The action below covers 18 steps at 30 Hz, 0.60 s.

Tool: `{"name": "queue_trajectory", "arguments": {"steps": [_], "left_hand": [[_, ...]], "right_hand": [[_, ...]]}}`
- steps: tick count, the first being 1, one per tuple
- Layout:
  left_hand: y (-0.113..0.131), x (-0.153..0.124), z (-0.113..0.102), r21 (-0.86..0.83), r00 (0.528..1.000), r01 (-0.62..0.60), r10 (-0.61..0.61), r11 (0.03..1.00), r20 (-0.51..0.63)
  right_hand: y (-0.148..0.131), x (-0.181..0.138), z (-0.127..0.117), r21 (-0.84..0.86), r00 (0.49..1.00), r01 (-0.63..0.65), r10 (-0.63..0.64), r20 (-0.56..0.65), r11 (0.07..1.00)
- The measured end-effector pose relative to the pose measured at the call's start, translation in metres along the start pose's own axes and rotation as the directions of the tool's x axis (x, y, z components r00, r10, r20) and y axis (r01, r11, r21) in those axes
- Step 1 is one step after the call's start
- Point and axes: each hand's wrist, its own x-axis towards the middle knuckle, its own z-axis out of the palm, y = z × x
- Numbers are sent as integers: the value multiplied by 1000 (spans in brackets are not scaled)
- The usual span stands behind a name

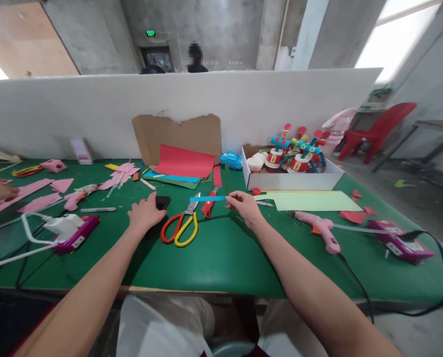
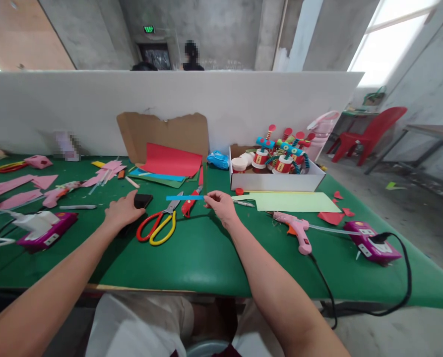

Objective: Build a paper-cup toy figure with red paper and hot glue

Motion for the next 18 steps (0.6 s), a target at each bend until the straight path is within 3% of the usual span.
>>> {"name": "queue_trajectory", "arguments": {"steps": [3,5,10,14,18], "left_hand": [[-3,-1,-2,9,998,-58,58,998,23],[-16,0,-4,-57,986,-161,163,985,36],[-70,-6,-14,-268,888,-459,436,847,-145],[-102,-30,-19,-235,837,-547,525,803,-153],[-105,-50,-21,-182,811,-585,564,790,-156]], "right_hand": [[0,1,-1,-17,1000,-7,7,-1,1000],[0,1,-2,-29,1000,-16,16,0,999],[1,2,-4,-85,999,-32,33,12,996],[2,2,-4,-108,999,-29,33,31,994],[2,3,-5,-120,999,-26,29,22,992]]}}
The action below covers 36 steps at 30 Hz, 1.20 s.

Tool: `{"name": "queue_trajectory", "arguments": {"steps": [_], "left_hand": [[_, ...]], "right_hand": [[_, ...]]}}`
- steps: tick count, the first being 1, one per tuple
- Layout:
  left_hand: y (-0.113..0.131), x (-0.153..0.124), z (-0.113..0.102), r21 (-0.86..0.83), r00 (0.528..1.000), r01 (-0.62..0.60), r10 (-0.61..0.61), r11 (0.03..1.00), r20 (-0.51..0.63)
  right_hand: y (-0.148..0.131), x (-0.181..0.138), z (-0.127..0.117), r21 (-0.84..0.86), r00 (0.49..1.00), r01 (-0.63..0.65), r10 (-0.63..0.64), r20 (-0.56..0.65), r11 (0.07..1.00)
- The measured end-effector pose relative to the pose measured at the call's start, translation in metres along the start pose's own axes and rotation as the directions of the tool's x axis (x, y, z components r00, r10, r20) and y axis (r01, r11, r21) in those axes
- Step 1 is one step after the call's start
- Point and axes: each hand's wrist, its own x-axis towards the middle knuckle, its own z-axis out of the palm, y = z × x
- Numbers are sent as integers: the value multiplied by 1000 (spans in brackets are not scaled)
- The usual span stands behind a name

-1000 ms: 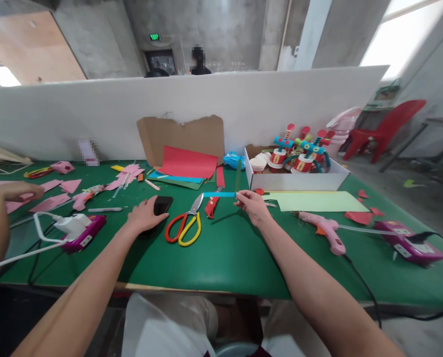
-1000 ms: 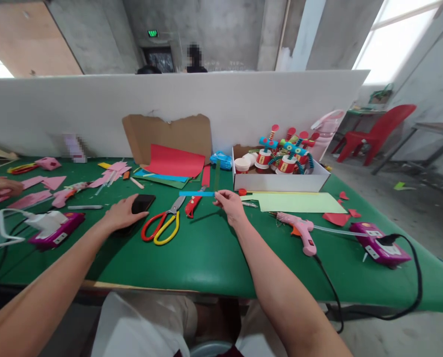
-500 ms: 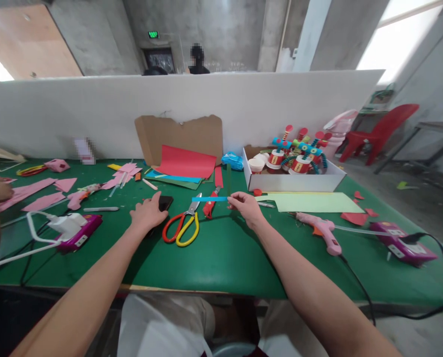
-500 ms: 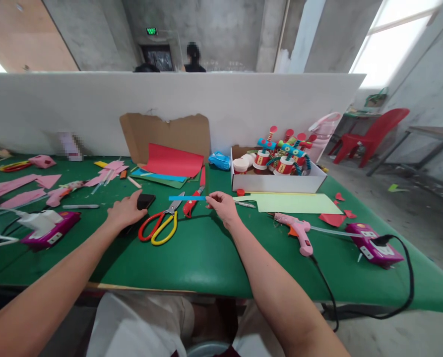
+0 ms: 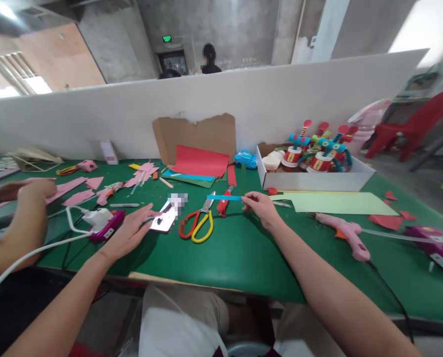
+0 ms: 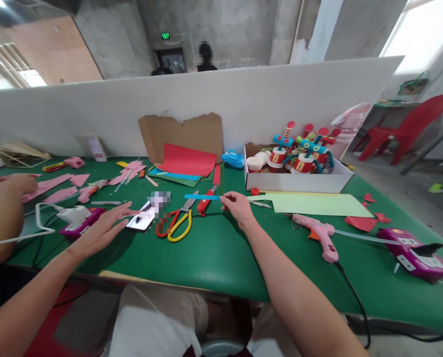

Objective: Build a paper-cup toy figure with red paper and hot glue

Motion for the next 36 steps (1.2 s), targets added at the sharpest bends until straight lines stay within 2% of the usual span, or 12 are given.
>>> {"name": "queue_trajectory", "arguments": {"steps": [5,10,13,16,18,20,24,27,33,36], "left_hand": [[13,21,12,35,997,52,-54,998,60],[20,51,17,-34,973,223,-220,974,67],[27,50,12,37,927,361,-363,932,92],[35,37,9,191,891,408,-435,893,131],[37,28,8,242,891,370,-417,897,182],[36,21,8,220,908,305,-353,927,228],[31,19,7,127,943,244,-265,962,202],[38,23,9,132,942,263,-284,956,177],[59,26,14,277,914,340,-385,899,128],[72,29,11,242,938,318,-341,917,59]], "right_hand": [[-2,1,-2,1,1000,-11,11,-6,1000],[-2,2,-4,1,999,-24,24,-24,1000],[-1,2,-4,6,999,-25,25,-24,1000],[-2,1,-3,6,1000,-26,26,-11,1000],[-2,1,-3,5,1000,-27,28,-10,1000],[-3,1,-3,5,999,-28,28,-20,1000],[-5,1,-4,14,999,-28,28,-37,1000],[-5,1,-4,11,999,-32,33,-36,999],[-6,0,-3,16,998,-48,49,-42,999],[-7,0,-2,77,996,-82,84,-31,994]]}}
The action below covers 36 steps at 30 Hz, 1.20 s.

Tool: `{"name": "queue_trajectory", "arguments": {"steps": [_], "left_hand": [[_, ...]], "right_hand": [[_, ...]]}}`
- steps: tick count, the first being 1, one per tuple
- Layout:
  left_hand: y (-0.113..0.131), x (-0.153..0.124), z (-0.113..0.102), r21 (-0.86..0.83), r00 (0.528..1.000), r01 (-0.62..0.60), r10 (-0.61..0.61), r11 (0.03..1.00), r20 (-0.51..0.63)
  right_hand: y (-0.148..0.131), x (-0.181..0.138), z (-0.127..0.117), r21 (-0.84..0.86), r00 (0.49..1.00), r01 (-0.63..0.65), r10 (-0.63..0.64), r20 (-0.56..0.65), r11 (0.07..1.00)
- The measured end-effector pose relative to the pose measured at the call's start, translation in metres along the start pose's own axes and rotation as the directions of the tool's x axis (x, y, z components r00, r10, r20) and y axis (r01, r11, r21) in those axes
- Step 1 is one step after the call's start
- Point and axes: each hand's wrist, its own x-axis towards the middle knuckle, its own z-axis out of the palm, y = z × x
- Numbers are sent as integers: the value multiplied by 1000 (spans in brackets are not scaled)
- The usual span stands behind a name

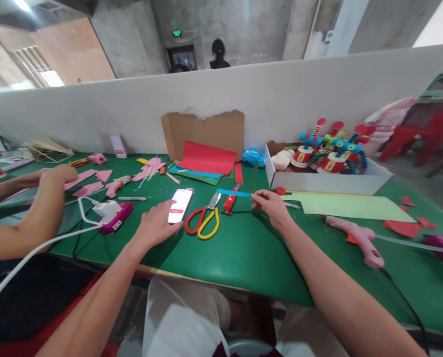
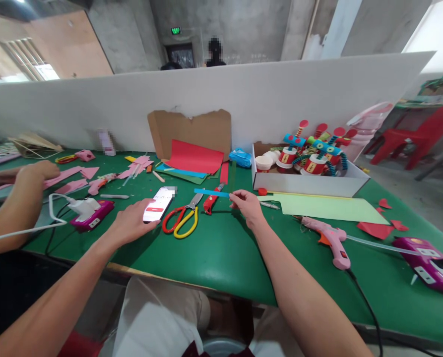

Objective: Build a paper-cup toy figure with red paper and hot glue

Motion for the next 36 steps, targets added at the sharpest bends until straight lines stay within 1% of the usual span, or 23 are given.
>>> {"name": "queue_trajectory", "arguments": {"steps": [2,3,5,6,8,11,13,15,17,18,20,21,23,25,29,32,36], "left_hand": [[18,2,-5,-102,993,-80,70,992,-99],[31,4,-6,-169,982,-151,127,974,-141],[62,12,-4,-331,962,-260,215,907,-167],[80,17,-1,-424,958,-284,244,860,-148],[117,33,8,-590,955,-282,282,757,-94],[168,61,24,-754,962,-206,271,624,-39],[193,78,33,-817,963,-177,268,548,-29],[210,91,41,-873,951,-198,304,445,-61],[218,97,48,-881,950,-238,285,409,-125],[219,98,52,-872,952,-261,257,413,-163],[217,98,60,-859,953,-295,197,419,-232],[215,97,63,-865,953,-298,174,403,-247],[208,96,70,-894,960,-276,151,352,-236],[203,95,74,-914,968,-243,146,325,-205],[199,95,77,-905,972,-232,129,356,-198],[198,97,77,-906,978,-206,90,369,-186],[197,100,79,-917,980,-197,77,348,-181]], "right_hand": [[-1,0,0,74,999,-31,30,11,997],[-1,0,0,116,999,-38,37,12,992],[-2,2,-2,187,1000,-25,25,6,982],[-2,3,-4,210,1000,-5,5,0,978],[-2,7,-8,232,999,51,-48,-21,971],[-2,14,-15,230,989,140,-126,-74,963],[0,17,-18,222,980,189,-169,-107,957],[2,18,-19,217,975,212,-189,-120,953],[4,19,-19,216,976,203,-180,-121,955],[5,19,-18,214,978,192,-168,-124,958],[6,18,-16,194,980,171,-147,-130,966],[6,18,-16,174,981,166,-144,-133,971],[6,17,-15,119,979,168,-151,-140,979],[6,17,-16,62,974,178,-167,-156,982],[5,17,-18,8,968,174,-170,-185,985],[5,17,-18,-34,972,180,-183,-150,983],[4,15,-18,-51,977,175,-180,-113,983]]}}
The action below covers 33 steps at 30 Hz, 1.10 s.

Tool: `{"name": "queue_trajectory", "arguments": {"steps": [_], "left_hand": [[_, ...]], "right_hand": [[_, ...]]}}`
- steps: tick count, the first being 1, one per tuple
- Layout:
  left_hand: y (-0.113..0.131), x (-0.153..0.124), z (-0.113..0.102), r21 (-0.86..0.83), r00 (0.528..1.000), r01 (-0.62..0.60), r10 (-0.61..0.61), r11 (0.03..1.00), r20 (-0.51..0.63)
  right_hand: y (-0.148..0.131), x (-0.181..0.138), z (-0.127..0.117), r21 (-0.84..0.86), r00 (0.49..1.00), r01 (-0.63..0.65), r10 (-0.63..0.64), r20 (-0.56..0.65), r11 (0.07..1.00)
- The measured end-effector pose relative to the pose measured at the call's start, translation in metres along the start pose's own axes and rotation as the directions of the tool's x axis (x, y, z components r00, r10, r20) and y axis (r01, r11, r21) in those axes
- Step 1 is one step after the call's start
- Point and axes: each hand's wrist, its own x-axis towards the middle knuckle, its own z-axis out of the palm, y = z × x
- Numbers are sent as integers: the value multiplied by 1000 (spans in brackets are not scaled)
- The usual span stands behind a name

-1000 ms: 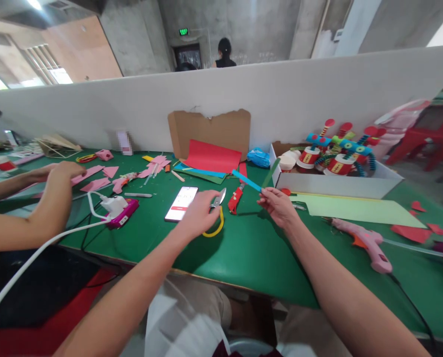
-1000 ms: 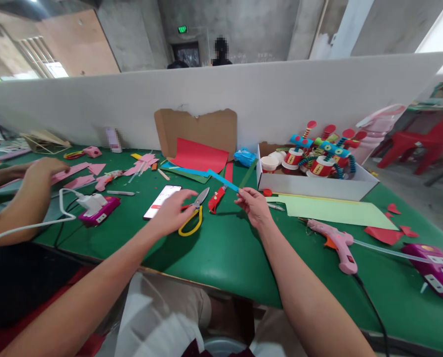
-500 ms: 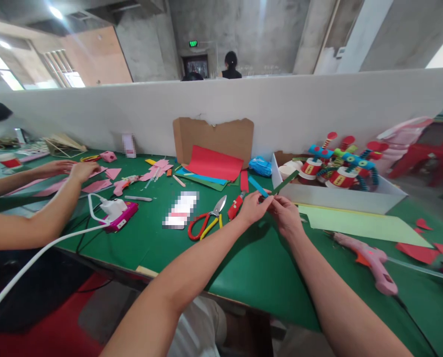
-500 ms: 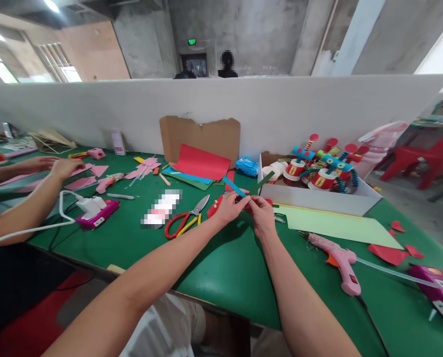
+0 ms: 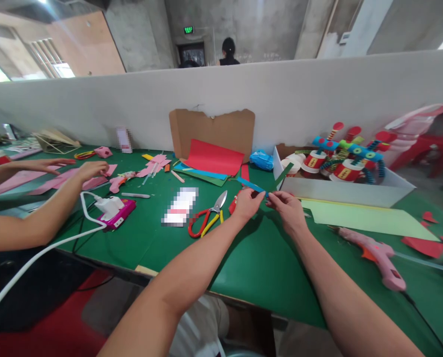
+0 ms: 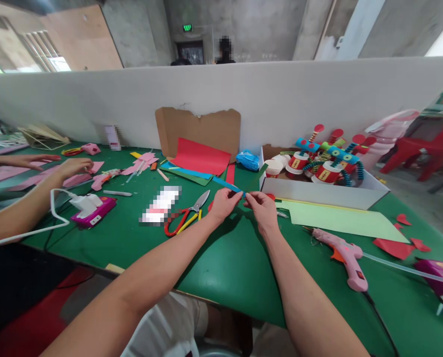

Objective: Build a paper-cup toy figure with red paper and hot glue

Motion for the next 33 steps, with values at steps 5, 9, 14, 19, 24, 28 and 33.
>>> {"name": "queue_trajectory", "arguments": {"steps": [5,9,14,19,24,28,33], "left_hand": [[0,-2,1,-126,998,49,-44,991,46],[2,-4,2,-66,997,46,-43,997,58],[2,-4,0,8,999,11,-11,1000,43],[2,-4,0,35,999,10,-11,999,45],[3,-5,0,27,999,2,-3,1000,39],[1,-5,2,-4,999,0,0,1000,45],[0,-4,5,-102,997,18,-10,995,82]], "right_hand": [[-3,-1,-1,-2,1000,-11,11,-8,1000],[-3,0,-2,-30,1000,11,-12,-26,999],[-4,0,-3,-60,1000,-9,10,12,998],[-4,0,-4,-57,1000,2,-1,26,998],[-3,0,-4,-39,1000,-5,6,22,999],[-2,1,-4,-40,1000,1,-1,18,999],[-1,1,-4,-4,1000,-15,15,-10,1000]]}}
